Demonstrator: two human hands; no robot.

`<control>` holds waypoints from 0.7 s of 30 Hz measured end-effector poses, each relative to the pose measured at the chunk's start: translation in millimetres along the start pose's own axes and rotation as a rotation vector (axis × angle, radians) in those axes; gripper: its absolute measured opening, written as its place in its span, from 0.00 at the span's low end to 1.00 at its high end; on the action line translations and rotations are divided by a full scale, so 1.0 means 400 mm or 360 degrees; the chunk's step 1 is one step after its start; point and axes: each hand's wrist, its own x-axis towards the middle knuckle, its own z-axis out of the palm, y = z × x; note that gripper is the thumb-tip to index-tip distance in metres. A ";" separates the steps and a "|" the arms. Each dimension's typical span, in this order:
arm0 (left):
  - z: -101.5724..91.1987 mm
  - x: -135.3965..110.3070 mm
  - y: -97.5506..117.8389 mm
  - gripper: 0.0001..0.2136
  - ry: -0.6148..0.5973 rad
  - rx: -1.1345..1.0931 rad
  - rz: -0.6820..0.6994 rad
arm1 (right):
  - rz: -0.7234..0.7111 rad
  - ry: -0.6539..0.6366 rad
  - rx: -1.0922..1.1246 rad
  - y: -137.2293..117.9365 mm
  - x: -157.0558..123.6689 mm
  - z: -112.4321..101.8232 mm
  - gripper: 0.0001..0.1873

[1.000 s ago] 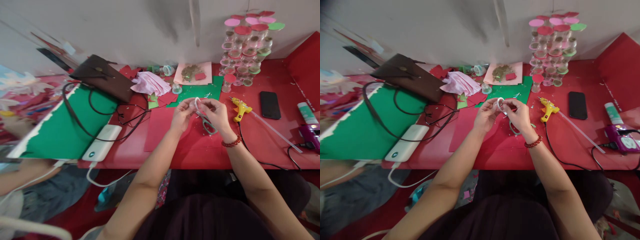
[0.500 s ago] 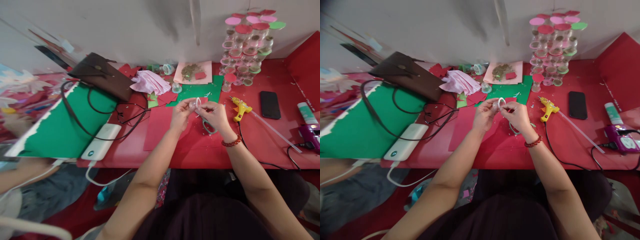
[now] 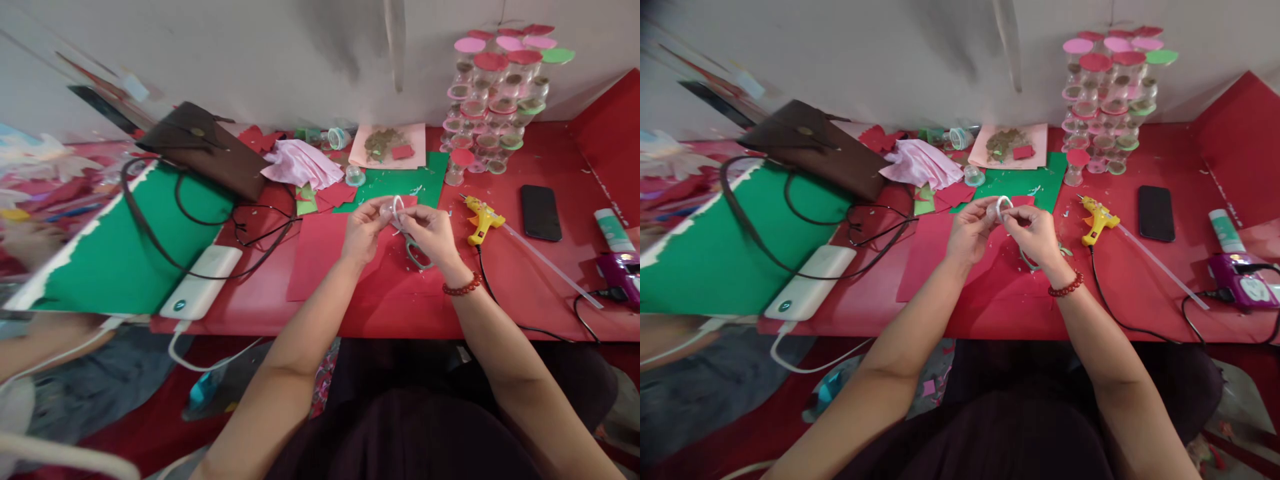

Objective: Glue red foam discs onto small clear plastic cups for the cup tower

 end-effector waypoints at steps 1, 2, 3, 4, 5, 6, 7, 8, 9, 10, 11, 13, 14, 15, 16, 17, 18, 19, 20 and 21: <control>-0.001 0.000 0.000 0.15 -0.0002 0.0001 -0.0003 | 0.0005 -0.0011 0.0012 0.000 0.001 -0.002 0.10; -0.001 0.001 0.001 0.15 -0.0001 0.0002 -0.0003 | 0.0006 -0.0016 0.0018 0.000 0.002 -0.003 0.10; -0.001 0.001 0.001 0.15 0.0002 0.0003 -0.0001 | 0.0005 -0.0014 0.0020 0.001 0.003 -0.004 0.10; 0.000 0.001 0.002 0.15 0.0006 0.0003 0.0001 | 0.0001 -0.0010 0.0019 0.001 0.003 -0.005 0.10; 0.001 0.001 0.003 0.16 0.0011 0.0004 0.0006 | -0.0007 -0.0007 0.0015 0.001 0.004 -0.006 0.10; 0.002 0.001 0.004 0.16 0.0015 0.0003 0.0013 | -0.0018 -0.0009 0.0007 0.002 0.004 -0.007 0.10; 0.003 0.001 0.005 0.16 0.0019 0.0000 0.0021 | -0.0030 -0.0012 -0.0007 0.002 0.005 -0.008 0.10; 0.004 0.001 0.005 0.16 0.0023 -0.0004 0.0026 | -0.0042 -0.0019 -0.0029 0.001 0.005 -0.009 0.10; 0.005 0.001 0.006 0.16 0.0029 -0.0007 0.0027 | -0.0055 -0.0029 -0.0057 0.001 0.005 -0.011 0.10; 0.005 0.001 0.006 0.17 0.0035 -0.0009 0.0023 | -0.0068 -0.0042 -0.0087 0.000 0.005 -0.012 0.10; 0.004 0.001 0.006 0.17 0.0042 -0.0006 0.0016 | -0.0083 -0.0052 -0.0118 0.000 0.005 -0.013 0.10; 0.003 0.000 0.004 0.16 0.0062 0.0014 0.0011 | -0.0133 -0.0065 -0.0191 -0.001 0.004 -0.015 0.10; 0.003 0.000 0.003 0.16 0.0072 0.0030 0.0020 | -0.0175 -0.0064 -0.0243 -0.002 0.003 -0.015 0.10; 0.002 0.000 0.001 0.16 0.0084 0.0045 0.0037 | -0.0224 -0.0057 -0.0306 -0.002 0.003 -0.014 0.09; 0.003 -0.001 0.000 0.16 0.0099 0.0059 0.0060 | -0.0275 -0.0049 -0.0377 -0.001 0.002 -0.013 0.09; 0.004 -0.002 -0.002 0.15 0.0114 0.0069 0.0085 | -0.0324 -0.0040 -0.0448 0.000 0.002 -0.011 0.09; 0.005 -0.002 -0.003 0.15 0.0124 0.0077 0.0107 | -0.0365 -0.0029 -0.0512 0.001 0.001 -0.009 0.09; 0.007 -0.003 -0.003 0.15 0.0131 0.0079 0.0124 | -0.0396 -0.0014 -0.0564 0.003 0.001 -0.007 0.09; 0.009 -0.004 -0.002 0.15 0.0134 0.0076 0.0133 | -0.0417 0.0006 -0.0601 0.006 0.001 -0.005 0.08; 0.011 -0.005 -0.001 0.15 0.0128 0.0067 0.0129 | -0.0433 0.0028 -0.0623 0.008 0.001 -0.003 0.08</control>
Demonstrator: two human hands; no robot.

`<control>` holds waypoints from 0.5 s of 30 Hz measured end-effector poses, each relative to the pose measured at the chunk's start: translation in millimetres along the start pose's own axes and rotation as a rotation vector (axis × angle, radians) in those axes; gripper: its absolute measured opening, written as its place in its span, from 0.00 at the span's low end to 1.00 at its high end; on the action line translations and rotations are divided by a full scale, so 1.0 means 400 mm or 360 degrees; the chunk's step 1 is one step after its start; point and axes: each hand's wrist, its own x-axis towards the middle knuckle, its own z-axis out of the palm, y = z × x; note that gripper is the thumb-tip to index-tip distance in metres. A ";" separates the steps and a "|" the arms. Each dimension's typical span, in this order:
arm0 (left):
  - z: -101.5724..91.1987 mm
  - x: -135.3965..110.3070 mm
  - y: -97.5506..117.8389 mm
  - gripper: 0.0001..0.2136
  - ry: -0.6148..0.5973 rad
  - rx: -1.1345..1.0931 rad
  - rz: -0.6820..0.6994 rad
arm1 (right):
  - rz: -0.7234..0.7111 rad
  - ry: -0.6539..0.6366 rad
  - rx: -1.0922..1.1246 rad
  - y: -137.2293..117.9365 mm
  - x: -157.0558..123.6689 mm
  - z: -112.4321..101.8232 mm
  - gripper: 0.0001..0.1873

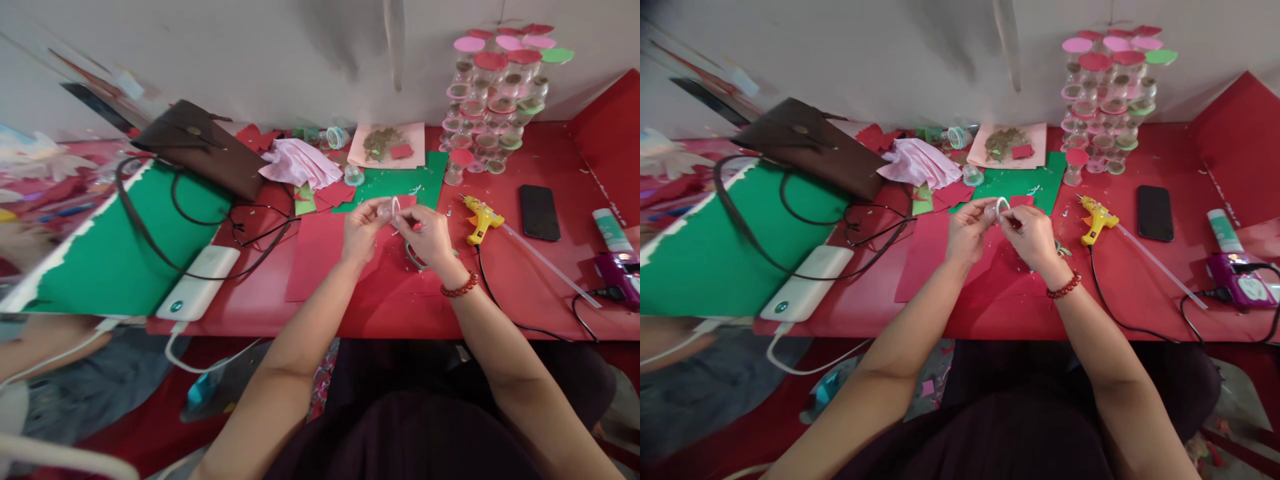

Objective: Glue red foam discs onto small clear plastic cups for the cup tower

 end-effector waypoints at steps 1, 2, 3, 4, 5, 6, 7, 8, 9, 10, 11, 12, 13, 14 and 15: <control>0.002 0.000 0.002 0.15 -0.0014 -0.0015 -0.0017 | -0.0010 0.0020 -0.0012 0.002 -0.001 0.003 0.07; 0.003 0.000 0.004 0.14 -0.0034 -0.0034 -0.0044 | -0.0017 0.0036 -0.0011 0.003 -0.002 0.005 0.07; 0.003 0.001 0.006 0.14 -0.0056 -0.0057 -0.0080 | -0.0022 0.0047 -0.0003 0.004 -0.002 0.006 0.07; 0.004 0.002 0.008 0.15 -0.0080 -0.0081 -0.0120 | -0.0024 0.0054 0.0009 0.004 -0.003 0.008 0.07; 0.004 0.003 0.010 0.15 -0.0103 -0.0103 -0.0163 | -0.0023 0.0058 0.0016 0.004 -0.004 0.008 0.07; 0.003 0.005 0.011 0.15 -0.0121 -0.0125 -0.0204 | -0.0018 0.0063 0.0014 0.003 -0.005 0.009 0.07; 0.003 0.006 0.011 0.15 -0.0135 -0.0147 -0.0240 | -0.0011 0.0070 0.0002 0.002 -0.005 0.010 0.07; 0.002 0.008 0.010 0.15 -0.0146 -0.0168 -0.0269 | -0.0006 0.0077 -0.0017 0.001 -0.006 0.010 0.07; 0.002 0.009 0.010 0.15 -0.0157 -0.0190 -0.0293 | -0.0004 0.0082 -0.0041 0.000 -0.006 0.011 0.07; 0.001 0.010 0.009 0.14 -0.0165 -0.0213 -0.0309 | -0.0006 0.0086 -0.0065 0.001 -0.006 0.011 0.06; 0.001 0.010 0.008 0.14 -0.0173 -0.0234 -0.0320 | -0.0013 0.0092 -0.0090 0.002 -0.006 0.012 0.06; 0.001 0.009 0.008 0.13 -0.0183 -0.0251 -0.0329 | -0.0024 0.0100 -0.0114 0.004 -0.006 0.012 0.06; 0.000 0.008 0.009 0.12 -0.0196 -0.0259 -0.0339 | -0.0037 0.0116 -0.0138 0.007 -0.005 0.011 0.06; 0.000 0.006 0.010 0.12 -0.0210 -0.0261 -0.0351 | -0.0048 0.0140 -0.0157 0.010 -0.003 0.009 0.06; -0.001 0.005 0.012 0.11 -0.0222 -0.0259 -0.0363 | -0.0051 0.0178 -0.0171 0.013 -0.001 0.007 0.06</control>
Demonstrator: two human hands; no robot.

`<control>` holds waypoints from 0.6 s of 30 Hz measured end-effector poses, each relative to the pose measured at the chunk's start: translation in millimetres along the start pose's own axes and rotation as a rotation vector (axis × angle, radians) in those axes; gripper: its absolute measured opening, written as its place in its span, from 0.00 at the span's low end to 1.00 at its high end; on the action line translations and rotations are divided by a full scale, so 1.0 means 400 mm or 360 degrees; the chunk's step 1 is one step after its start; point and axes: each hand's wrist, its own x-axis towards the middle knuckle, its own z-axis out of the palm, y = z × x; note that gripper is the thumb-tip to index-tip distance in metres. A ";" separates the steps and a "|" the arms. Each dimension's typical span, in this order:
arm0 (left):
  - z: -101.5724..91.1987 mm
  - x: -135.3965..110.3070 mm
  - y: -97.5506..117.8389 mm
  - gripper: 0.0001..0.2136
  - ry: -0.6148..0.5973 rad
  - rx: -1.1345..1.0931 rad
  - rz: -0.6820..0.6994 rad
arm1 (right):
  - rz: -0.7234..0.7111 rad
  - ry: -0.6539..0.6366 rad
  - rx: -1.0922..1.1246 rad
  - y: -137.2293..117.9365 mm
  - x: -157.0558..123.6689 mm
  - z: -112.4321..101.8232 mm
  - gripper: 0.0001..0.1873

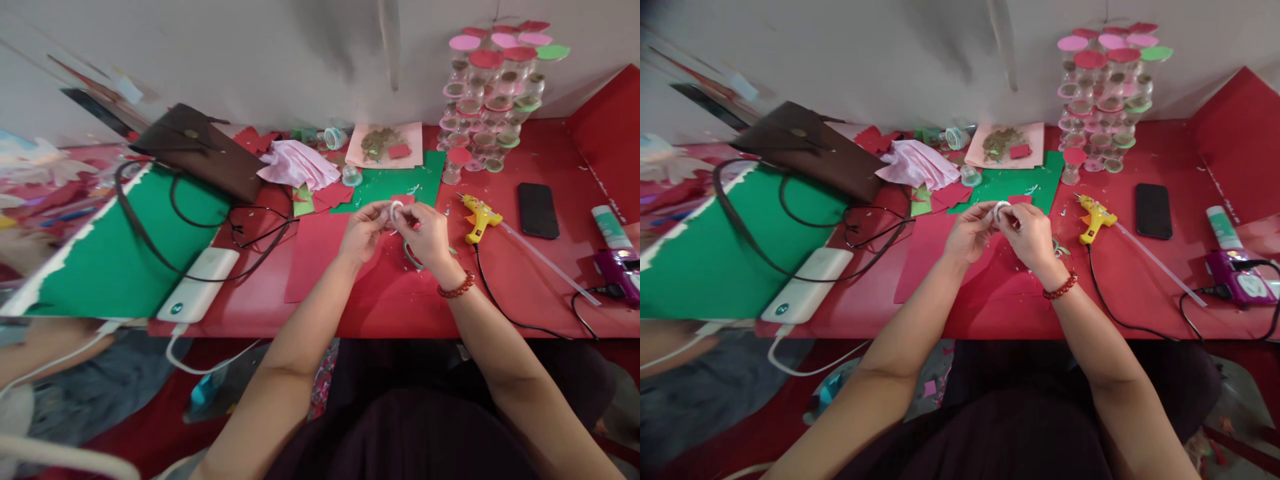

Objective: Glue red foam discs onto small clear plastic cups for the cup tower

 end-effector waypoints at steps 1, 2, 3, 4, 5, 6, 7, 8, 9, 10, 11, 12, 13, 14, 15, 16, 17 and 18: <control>0.000 -0.002 0.002 0.10 -0.0004 0.0003 -0.0011 | 0.0009 0.0050 -0.0006 0.003 0.002 -0.003 0.06; 0.000 -0.004 0.004 0.10 0.0001 0.0001 -0.0021 | 0.0031 0.0107 0.0000 0.005 0.004 -0.006 0.07; 0.000 -0.005 0.006 0.09 0.0012 -0.0010 -0.0030 | 0.0060 0.0167 0.0017 0.006 0.006 -0.009 0.07; 0.001 -0.006 0.009 0.09 0.0028 -0.0031 -0.0039 | 0.0097 0.0222 0.0037 0.006 0.008 -0.012 0.07; 0.001 -0.006 0.011 0.08 0.0044 -0.0059 -0.0054 | 0.0140 0.0267 0.0050 0.006 0.009 -0.015 0.07; 0.002 -0.006 0.013 0.07 0.0057 -0.0089 -0.0076 | 0.0187 0.0292 0.0051 0.005 0.010 -0.018 0.07; 0.003 -0.006 0.014 0.06 0.0068 -0.0121 -0.0106 | 0.0240 0.0294 0.0036 0.005 0.010 -0.020 0.08; 0.005 -0.006 0.016 0.05 0.0080 -0.0153 -0.0141 | 0.0295 0.0271 0.0006 0.005 0.009 -0.021 0.10; 0.007 -0.006 0.018 0.04 0.0093 -0.0181 -0.0183 | 0.0350 0.0233 -0.0040 0.006 0.009 -0.022 0.11; 0.009 -0.006 0.019 0.03 0.0108 -0.0202 -0.0227 | 0.0397 0.0188 -0.0093 0.009 0.009 -0.022 0.13; 0.010 -0.006 0.020 0.03 0.0124 -0.0218 -0.0272 | 0.0428 0.0149 -0.0147 0.012 0.008 -0.021 0.15; 0.012 -0.005 0.022 0.03 0.0141 -0.0229 -0.0316 | 0.0442 0.0123 -0.0201 0.016 0.008 -0.020 0.16; 0.014 -0.005 0.022 0.04 0.0156 -0.0238 -0.0353 | 0.0442 0.0116 -0.0250 0.020 0.008 -0.019 0.18; 0.015 -0.004 0.023 0.04 0.0172 -0.0247 -0.0384 | 0.0426 0.0128 -0.0289 0.023 0.008 -0.018 0.18; 0.016 -0.003 0.023 0.04 0.0191 -0.0257 -0.0406 | 0.0393 0.0146 -0.0302 0.026 0.008 -0.016 0.18; 0.016 -0.002 0.022 0.04 0.0214 -0.0269 -0.0422 | 0.0342 0.0160 -0.0285 0.029 0.008 -0.015 0.16; 0.017 -0.001 0.022 0.04 0.0237 -0.0281 -0.0431 | 0.0280 0.0167 -0.0240 0.030 0.008 -0.013 0.13; 0.018 0.000 0.022 0.04 0.0261 -0.0288 -0.0436 | 0.0214 0.0161 -0.0174 0.030 0.009 -0.012 0.09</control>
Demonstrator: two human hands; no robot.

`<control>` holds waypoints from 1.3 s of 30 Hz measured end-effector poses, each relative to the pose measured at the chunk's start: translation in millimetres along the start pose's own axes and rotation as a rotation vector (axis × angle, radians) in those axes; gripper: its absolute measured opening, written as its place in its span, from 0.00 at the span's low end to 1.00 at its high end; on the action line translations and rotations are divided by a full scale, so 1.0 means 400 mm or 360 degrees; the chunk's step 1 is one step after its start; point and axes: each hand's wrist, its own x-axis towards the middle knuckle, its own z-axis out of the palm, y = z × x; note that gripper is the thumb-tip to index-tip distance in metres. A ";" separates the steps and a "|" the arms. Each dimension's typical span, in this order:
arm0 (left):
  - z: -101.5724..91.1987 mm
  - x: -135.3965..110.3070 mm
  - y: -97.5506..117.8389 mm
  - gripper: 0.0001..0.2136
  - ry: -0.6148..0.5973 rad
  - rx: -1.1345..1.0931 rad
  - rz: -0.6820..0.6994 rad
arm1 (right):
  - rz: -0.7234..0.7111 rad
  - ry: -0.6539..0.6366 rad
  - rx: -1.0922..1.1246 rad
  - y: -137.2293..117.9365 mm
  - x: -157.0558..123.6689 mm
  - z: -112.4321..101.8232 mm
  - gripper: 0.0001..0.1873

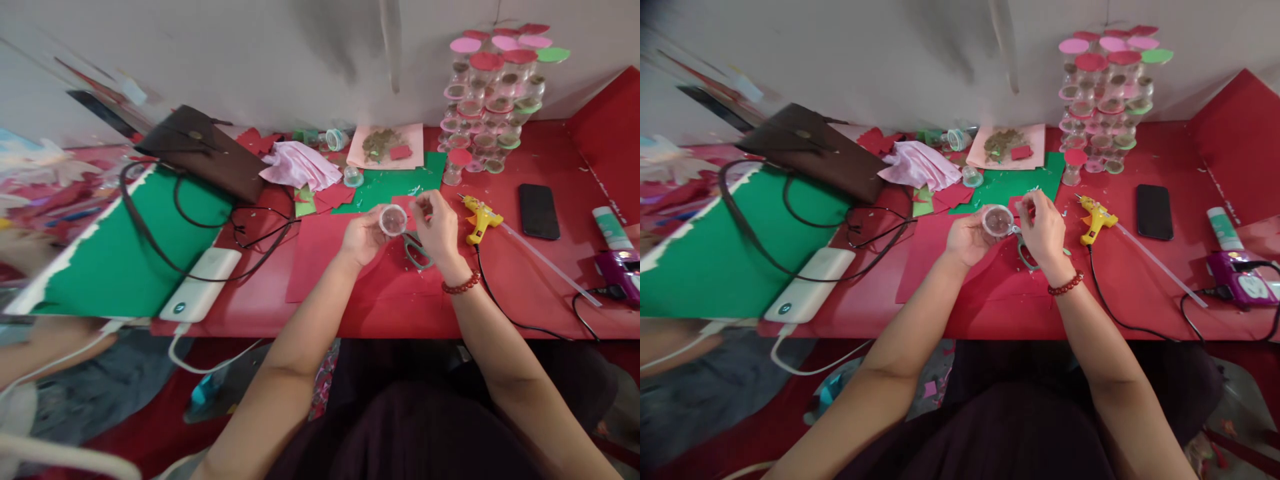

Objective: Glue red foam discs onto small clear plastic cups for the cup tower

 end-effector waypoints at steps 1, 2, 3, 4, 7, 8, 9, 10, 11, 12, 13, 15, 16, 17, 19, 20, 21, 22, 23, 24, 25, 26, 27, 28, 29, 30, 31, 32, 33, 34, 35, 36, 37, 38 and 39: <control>0.001 0.000 0.000 0.04 0.0023 -0.0006 -0.0004 | -0.0064 -0.0026 0.0071 -0.001 0.000 0.001 0.08; 0.002 0.000 0.000 0.04 0.0042 -0.0007 -0.0010 | -0.0122 -0.0063 0.0126 -0.002 0.000 0.001 0.08; 0.003 -0.001 0.000 0.04 0.0053 -0.0001 -0.0021 | -0.0170 -0.0102 0.0155 -0.004 0.000 0.001 0.09; 0.004 -0.003 0.000 0.05 0.0053 0.0012 -0.0037 | -0.0206 -0.0133 0.0156 -0.006 -0.001 0.001 0.09; 0.007 -0.012 -0.001 0.08 -0.0011 0.0085 -0.0069 | -0.0286 -0.0174 0.0060 -0.007 -0.004 0.001 0.07; 0.008 -0.015 -0.002 0.10 -0.0052 0.0122 -0.0051 | -0.0304 -0.0172 0.0015 -0.006 -0.006 0.002 0.08; 0.009 -0.018 -0.002 0.11 -0.0098 0.0161 -0.0012 | -0.0318 -0.0168 -0.0030 -0.005 -0.008 0.003 0.09; 0.010 -0.021 -0.003 0.12 -0.0141 0.0205 0.0038 | -0.0331 -0.0163 -0.0075 -0.003 -0.010 0.004 0.10; 0.010 -0.023 -0.004 0.13 -0.0178 0.0251 0.0091 | -0.0339 -0.0160 -0.0120 -0.001 -0.012 0.006 0.11; 0.011 -0.024 -0.006 0.14 -0.0202 0.0299 0.0138 | -0.0343 -0.0164 -0.0167 -0.001 -0.015 0.007 0.12; 0.011 -0.025 -0.007 0.15 -0.0213 0.0344 0.0173 | -0.0340 -0.0177 -0.0217 -0.001 -0.017 0.009 0.12; 0.012 -0.024 -0.011 0.16 -0.0210 0.0414 0.0199 | -0.0320 -0.0220 -0.0327 -0.004 -0.021 0.010 0.12; 0.012 -0.024 -0.013 0.17 -0.0206 0.0436 0.0203 | -0.0307 -0.0244 -0.0385 -0.007 -0.022 0.010 0.11; 0.012 -0.023 -0.015 0.17 -0.0204 0.0450 0.0208 | -0.0295 -0.0264 -0.0442 -0.011 -0.022 0.009 0.11; 0.012 -0.021 -0.018 0.17 -0.0206 0.0471 0.0216 | -0.0280 -0.0283 -0.0541 -0.018 -0.023 0.007 0.10; 0.012 -0.020 -0.020 0.17 -0.0205 0.0483 0.0221 | -0.0276 -0.0286 -0.0582 -0.021 -0.023 0.005 0.11; 0.012 -0.020 -0.021 0.17 -0.0206 0.0495 0.0224 | -0.0272 -0.0289 -0.0615 -0.023 -0.023 0.004 0.11; 0.012 -0.020 -0.022 0.17 -0.0208 0.0506 0.0225 | -0.0266 -0.0294 -0.0636 -0.025 -0.023 0.003 0.11; 0.011 -0.020 -0.023 0.17 -0.0212 0.0513 0.0224 | -0.0260 -0.0298 -0.0647 -0.025 -0.023 0.002 0.11; 0.011 -0.021 -0.023 0.17 -0.0217 0.0516 0.0225 | -0.0255 -0.0299 -0.0650 -0.024 -0.024 0.002 0.11; 0.011 -0.022 -0.023 0.17 -0.0224 0.0516 0.0227 | -0.0253 -0.0295 -0.0645 -0.023 -0.024 0.003 0.11; 0.012 -0.022 -0.023 0.16 -0.0231 0.0515 0.0230 | -0.0251 -0.0281 -0.0635 -0.022 -0.025 0.004 0.10; 0.012 -0.023 -0.022 0.16 -0.0234 0.0515 0.0231 | -0.0249 -0.0256 -0.0623 -0.021 -0.026 0.005 0.10; 0.013 -0.024 -0.021 0.16 -0.0236 0.0514 0.0231 | -0.0245 -0.0227 -0.0610 -0.021 -0.027 0.006 0.10; 0.014 -0.025 -0.020 0.15 -0.0238 0.0511 0.0230 | -0.0235 -0.0197 -0.0600 -0.022 -0.027 0.006 0.10; 0.016 -0.025 -0.020 0.15 -0.0241 0.0505 0.0230 | -0.0217 -0.0172 -0.0591 -0.023 -0.028 0.007 0.10; 0.017 -0.025 -0.019 0.14 -0.0245 0.0494 0.0229 | -0.0192 -0.0156 -0.0581 -0.025 -0.028 0.007 0.10; 0.019 -0.026 -0.018 0.14 -0.0251 0.0479 0.0229 | -0.0166 -0.0150 -0.0567 -0.027 -0.028 0.007 0.10; 0.021 -0.026 -0.017 0.14 -0.0259 0.0460 0.0227 | -0.0141 -0.0149 -0.0547 -0.029 -0.028 0.006 0.10; 0.022 -0.027 -0.017 0.14 -0.0266 0.0441 0.0223 | -0.0121 -0.0153 -0.0521 -0.031 -0.028 0.005 0.10; 0.024 -0.027 -0.016 0.14 -0.0272 0.0422 0.0217 | -0.0107 -0.0155 -0.0492 -0.032 -0.028 0.004 0.10; 0.025 -0.028 -0.016 0.14 -0.0276 0.0404 0.0213 | -0.0099 -0.0151 -0.0463 -0.033 -0.028 0.004 0.10; 0.026 -0.029 -0.016 0.14 -0.0277 0.0390 0.0210 | -0.0094 -0.0141 -0.0436 -0.033 -0.028 0.004 0.10; 0.026 -0.030 -0.016 0.14 -0.0276 0.0379 0.0210 | -0.0091 -0.0127 -0.0411 -0.032 -0.028 0.004 0.10; 0.027 -0.031 -0.016 0.13 -0.0273 0.0370 0.0212 | -0.0088 -0.0113 -0.0387 -0.030 -0.028 0.005 0.11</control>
